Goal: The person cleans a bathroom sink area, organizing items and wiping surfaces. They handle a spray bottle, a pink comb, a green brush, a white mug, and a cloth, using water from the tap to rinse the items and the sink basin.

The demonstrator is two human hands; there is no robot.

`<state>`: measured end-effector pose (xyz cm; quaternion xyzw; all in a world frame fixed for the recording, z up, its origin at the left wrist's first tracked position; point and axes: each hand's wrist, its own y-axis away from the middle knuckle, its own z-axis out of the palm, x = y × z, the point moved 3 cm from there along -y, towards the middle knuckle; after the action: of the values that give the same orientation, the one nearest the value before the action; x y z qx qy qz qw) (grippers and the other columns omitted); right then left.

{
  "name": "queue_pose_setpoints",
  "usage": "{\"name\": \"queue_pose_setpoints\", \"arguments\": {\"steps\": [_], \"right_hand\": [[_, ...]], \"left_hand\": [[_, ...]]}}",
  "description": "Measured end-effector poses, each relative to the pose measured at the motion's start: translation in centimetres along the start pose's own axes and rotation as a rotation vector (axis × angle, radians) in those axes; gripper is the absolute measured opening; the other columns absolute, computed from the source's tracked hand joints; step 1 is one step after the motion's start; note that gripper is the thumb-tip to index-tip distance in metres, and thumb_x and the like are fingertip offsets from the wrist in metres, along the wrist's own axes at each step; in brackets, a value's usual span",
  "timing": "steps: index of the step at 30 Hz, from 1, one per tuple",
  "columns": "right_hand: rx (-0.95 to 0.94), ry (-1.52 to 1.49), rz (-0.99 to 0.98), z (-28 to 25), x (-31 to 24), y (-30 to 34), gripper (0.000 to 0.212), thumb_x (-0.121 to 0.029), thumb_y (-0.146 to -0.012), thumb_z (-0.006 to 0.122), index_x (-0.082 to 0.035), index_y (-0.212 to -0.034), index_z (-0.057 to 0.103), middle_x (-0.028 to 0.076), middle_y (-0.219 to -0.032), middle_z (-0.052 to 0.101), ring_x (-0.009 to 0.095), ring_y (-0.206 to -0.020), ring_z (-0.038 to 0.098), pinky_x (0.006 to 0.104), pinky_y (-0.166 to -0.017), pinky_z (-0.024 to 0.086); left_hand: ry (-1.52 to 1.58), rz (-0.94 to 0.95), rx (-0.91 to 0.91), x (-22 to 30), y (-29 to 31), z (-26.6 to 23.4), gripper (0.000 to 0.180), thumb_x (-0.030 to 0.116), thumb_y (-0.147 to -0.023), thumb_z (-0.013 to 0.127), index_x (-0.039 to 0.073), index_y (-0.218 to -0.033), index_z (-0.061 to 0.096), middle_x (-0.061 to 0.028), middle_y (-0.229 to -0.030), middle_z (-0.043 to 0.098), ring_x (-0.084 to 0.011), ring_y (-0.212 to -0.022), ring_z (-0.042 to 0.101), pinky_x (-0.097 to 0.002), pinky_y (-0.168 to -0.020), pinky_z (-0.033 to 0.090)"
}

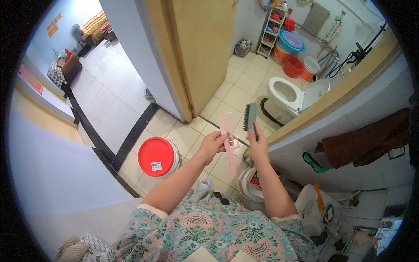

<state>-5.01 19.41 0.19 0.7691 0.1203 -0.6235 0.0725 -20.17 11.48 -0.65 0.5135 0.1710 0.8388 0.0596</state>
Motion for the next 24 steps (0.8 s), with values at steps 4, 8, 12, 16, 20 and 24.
{"name": "queue_pose_setpoints", "arguments": {"steps": [4, 8, 12, 16, 20, 24], "right_hand": [[-0.311, 0.793, -0.047, -0.7, -4.2, 4.9, 0.041, -0.032, -0.089, 0.046, -0.023, -0.129, 0.045, 0.015, -0.101, 0.059, 0.033, -0.084, 0.059, 0.0399, -0.072, 0.047], [-0.203, 0.909, 0.186, -3.7, 0.0, 4.3, 0.045, -0.033, -0.089, 0.046, -0.021, -0.132, 0.042, 0.015, -0.103, 0.058, 0.034, -0.084, 0.059, 0.0419, -0.072, 0.047], [0.097, 0.276, 0.234, -8.0, 5.7, 8.3, 0.053, -0.03, -0.087, 0.054, -0.01, -0.133, 0.039, 0.016, -0.116, 0.056, 0.027, -0.098, 0.059, 0.0359, -0.084, 0.044], [0.064, -0.103, 0.454, -7.7, 6.9, 13.9, 0.064, -0.02, -0.079, 0.067, -0.002, -0.132, 0.038, 0.017, -0.122, 0.051, 0.021, -0.111, 0.049, 0.0327, -0.093, 0.038], [0.236, -0.182, 0.671, -7.1, 8.8, 19.8, 0.063, -0.012, -0.074, 0.069, -0.005, -0.131, 0.042, 0.012, -0.119, 0.052, 0.021, -0.107, 0.05, 0.0321, -0.091, 0.039], [0.471, -0.451, 0.778, -7.5, 8.4, 23.5, 0.063, -0.007, -0.078, 0.063, -0.007, -0.135, 0.035, 0.004, -0.099, 0.057, 0.008, -0.07, 0.053, 0.0216, -0.05, 0.04]], "left_hand": [[0.002, -0.024, 0.041, -0.7, -1.5, 0.2, 0.027, 0.017, -0.093, 0.043, -0.001, -0.112, 0.049, -0.0106, -0.103, 0.059, -0.018, -0.094, 0.06, -0.0321, -0.083, 0.05], [-0.006, -0.081, 0.016, -2.0, -2.1, 2.4, 0.025, 0.015, -0.093, 0.043, -0.001, -0.112, 0.049, -0.0108, -0.105, 0.058, -0.0191, -0.095, 0.06, -0.0332, -0.084, 0.05], [0.015, -0.131, -0.056, -2.8, -3.3, 4.9, 0.022, 0.014, -0.092, 0.044, 0.001, -0.11, 0.05, -0.01, -0.107, 0.058, -0.0196, -0.096, 0.059, -0.0333, -0.084, 0.05], [-0.042, -0.303, -0.171, -6.6, -4.4, 5.3, 0.021, 0.015, -0.092, 0.044, 0.002, -0.108, 0.05, -0.0081, -0.106, 0.058, -0.0194, -0.097, 0.058, -0.0327, -0.085, 0.05], [-0.155, -0.442, -0.28, -11.0, -3.8, 8.3, 0.023, 0.017, -0.092, 0.047, 0.003, -0.109, 0.05, -0.0071, -0.105, 0.058, -0.0184, -0.099, 0.057, -0.033, -0.087, 0.048], [-0.293, -0.478, -0.547, -14.9, -2.1, 10.9, 0.03, 0.018, -0.088, 0.053, 0.002, -0.113, 0.05, -0.0067, -0.103, 0.058, -0.0168, -0.096, 0.056, -0.0313, -0.088, 0.044]]}}
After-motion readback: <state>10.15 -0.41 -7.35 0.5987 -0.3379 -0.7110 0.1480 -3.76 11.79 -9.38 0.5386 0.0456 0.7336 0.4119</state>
